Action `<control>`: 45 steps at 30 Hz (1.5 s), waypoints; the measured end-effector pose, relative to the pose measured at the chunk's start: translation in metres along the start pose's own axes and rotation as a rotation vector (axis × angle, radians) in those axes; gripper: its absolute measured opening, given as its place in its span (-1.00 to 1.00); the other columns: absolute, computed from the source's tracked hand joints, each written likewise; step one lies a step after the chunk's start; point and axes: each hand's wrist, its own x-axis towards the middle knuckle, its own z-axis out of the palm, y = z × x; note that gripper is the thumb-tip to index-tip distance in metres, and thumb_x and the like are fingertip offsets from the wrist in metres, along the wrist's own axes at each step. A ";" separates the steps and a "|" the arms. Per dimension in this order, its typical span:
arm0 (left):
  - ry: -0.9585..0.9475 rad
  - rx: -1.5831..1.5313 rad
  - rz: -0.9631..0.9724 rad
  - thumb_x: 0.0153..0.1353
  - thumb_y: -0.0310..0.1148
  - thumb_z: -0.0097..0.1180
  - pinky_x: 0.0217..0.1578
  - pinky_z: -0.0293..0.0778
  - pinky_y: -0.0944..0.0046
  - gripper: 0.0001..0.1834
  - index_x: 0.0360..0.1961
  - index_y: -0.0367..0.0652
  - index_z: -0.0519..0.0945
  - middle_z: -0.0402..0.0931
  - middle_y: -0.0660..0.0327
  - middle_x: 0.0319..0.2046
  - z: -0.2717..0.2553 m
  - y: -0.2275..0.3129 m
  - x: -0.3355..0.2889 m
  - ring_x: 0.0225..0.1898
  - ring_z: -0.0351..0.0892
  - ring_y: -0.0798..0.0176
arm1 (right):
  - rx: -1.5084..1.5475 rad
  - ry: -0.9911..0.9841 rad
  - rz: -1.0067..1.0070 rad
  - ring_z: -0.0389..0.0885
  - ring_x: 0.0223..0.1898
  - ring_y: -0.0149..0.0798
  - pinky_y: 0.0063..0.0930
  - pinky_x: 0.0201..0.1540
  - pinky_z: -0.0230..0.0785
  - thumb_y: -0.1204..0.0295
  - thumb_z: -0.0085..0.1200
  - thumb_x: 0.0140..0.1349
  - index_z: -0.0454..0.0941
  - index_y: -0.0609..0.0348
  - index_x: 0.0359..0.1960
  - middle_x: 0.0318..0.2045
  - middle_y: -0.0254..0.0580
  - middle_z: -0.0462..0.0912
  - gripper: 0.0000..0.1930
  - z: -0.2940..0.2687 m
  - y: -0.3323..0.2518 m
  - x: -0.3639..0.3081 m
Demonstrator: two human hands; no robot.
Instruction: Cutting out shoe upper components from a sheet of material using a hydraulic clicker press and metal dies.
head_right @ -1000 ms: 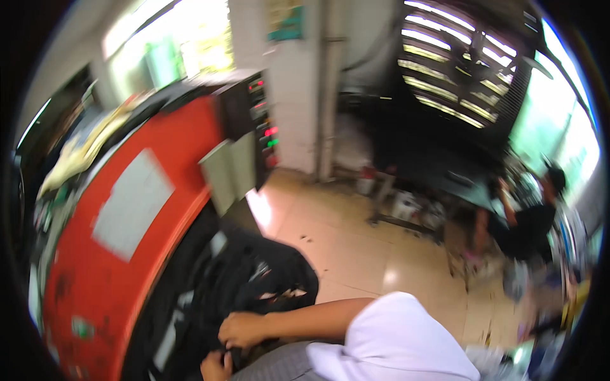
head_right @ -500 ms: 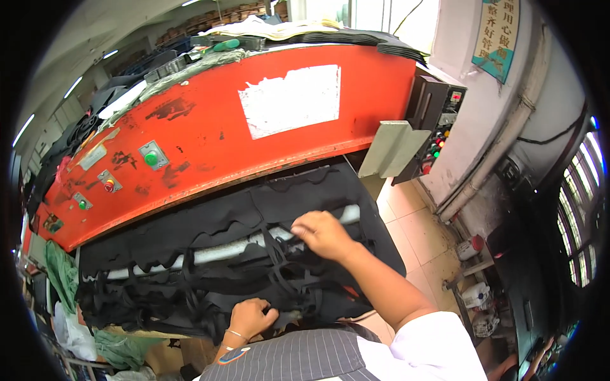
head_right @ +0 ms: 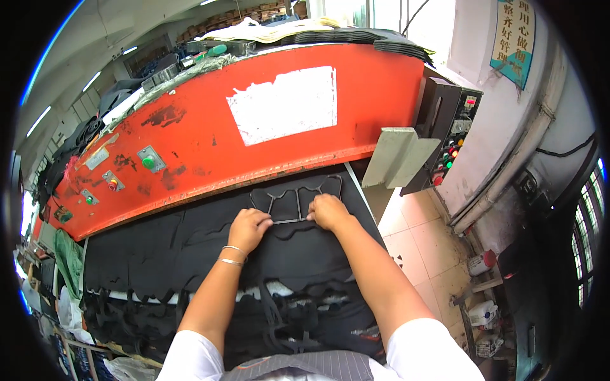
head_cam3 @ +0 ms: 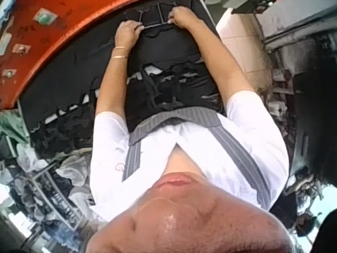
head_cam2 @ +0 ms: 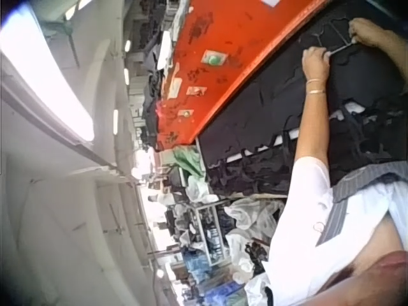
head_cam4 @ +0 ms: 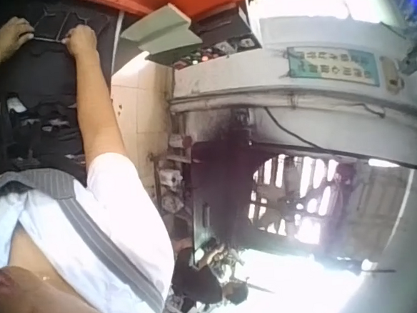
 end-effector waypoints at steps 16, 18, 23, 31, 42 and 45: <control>0.048 -0.082 -0.136 -0.15 -0.28 0.39 -0.02 0.24 0.11 -0.84 -0.52 -0.05 0.69 0.44 0.29 -0.50 0.049 0.007 -0.013 -0.13 0.32 0.07 | 0.122 0.380 -0.058 0.45 -0.31 -0.17 -0.27 -0.05 0.25 0.37 0.28 -0.05 0.59 0.10 -0.54 -0.52 -0.29 0.44 -0.87 0.022 -0.004 -0.041; 0.132 -0.122 -0.130 -0.16 -0.31 0.39 -0.04 0.23 0.12 -0.85 -0.53 -0.07 0.69 0.42 0.31 -0.51 0.050 0.003 -0.016 -0.16 0.31 0.09 | 0.174 0.393 -0.068 0.45 -0.33 -0.18 -0.27 -0.06 0.24 0.37 0.27 -0.05 0.61 0.10 -0.54 -0.53 -0.30 0.45 -0.88 0.025 -0.004 -0.039; 0.177 -0.197 -0.103 -0.19 -0.35 0.40 -0.07 0.22 0.15 -0.86 -0.55 -0.06 0.68 0.38 0.32 -0.55 0.052 -0.003 -0.014 -0.19 0.31 0.11 | 0.196 0.383 -0.068 0.44 -0.37 -0.20 -0.30 -0.10 0.22 0.35 0.28 -0.07 0.62 0.11 -0.56 -0.57 -0.31 0.46 -0.87 0.024 -0.004 -0.035; 0.080 -0.150 -0.123 -0.16 -0.33 0.38 -0.06 0.31 0.15 -0.84 -0.49 -0.07 0.70 0.41 0.29 -0.51 0.041 0.007 -0.004 -0.17 0.32 0.07 | 0.157 0.074 -0.120 0.47 -0.30 -0.13 -0.20 -0.02 0.23 0.30 0.22 0.07 0.62 0.09 -0.48 -0.53 -0.29 0.50 -0.85 -0.018 0.002 -0.019; 0.041 0.058 -0.101 -0.15 -0.26 0.37 -0.09 0.35 0.10 -0.81 -0.46 -0.04 0.70 0.43 0.29 -0.45 0.042 0.015 -0.010 -0.12 0.34 0.03 | -0.294 0.161 -0.306 0.00 0.39 0.10 0.07 0.37 -0.13 -0.37 -0.16 0.09 0.24 0.16 0.27 0.34 0.13 0.10 -0.08 -0.004 0.006 0.001; 0.067 -0.012 -0.120 -0.14 -0.27 0.37 -0.06 0.31 0.11 -0.83 -0.48 -0.03 0.71 0.43 0.29 -0.46 0.039 0.011 -0.012 -0.12 0.32 0.04 | -0.042 0.096 -0.233 0.34 0.16 0.04 -0.11 0.18 0.20 -0.28 0.08 0.00 0.46 0.27 -0.05 0.02 0.02 0.44 -0.21 -0.002 0.003 -0.011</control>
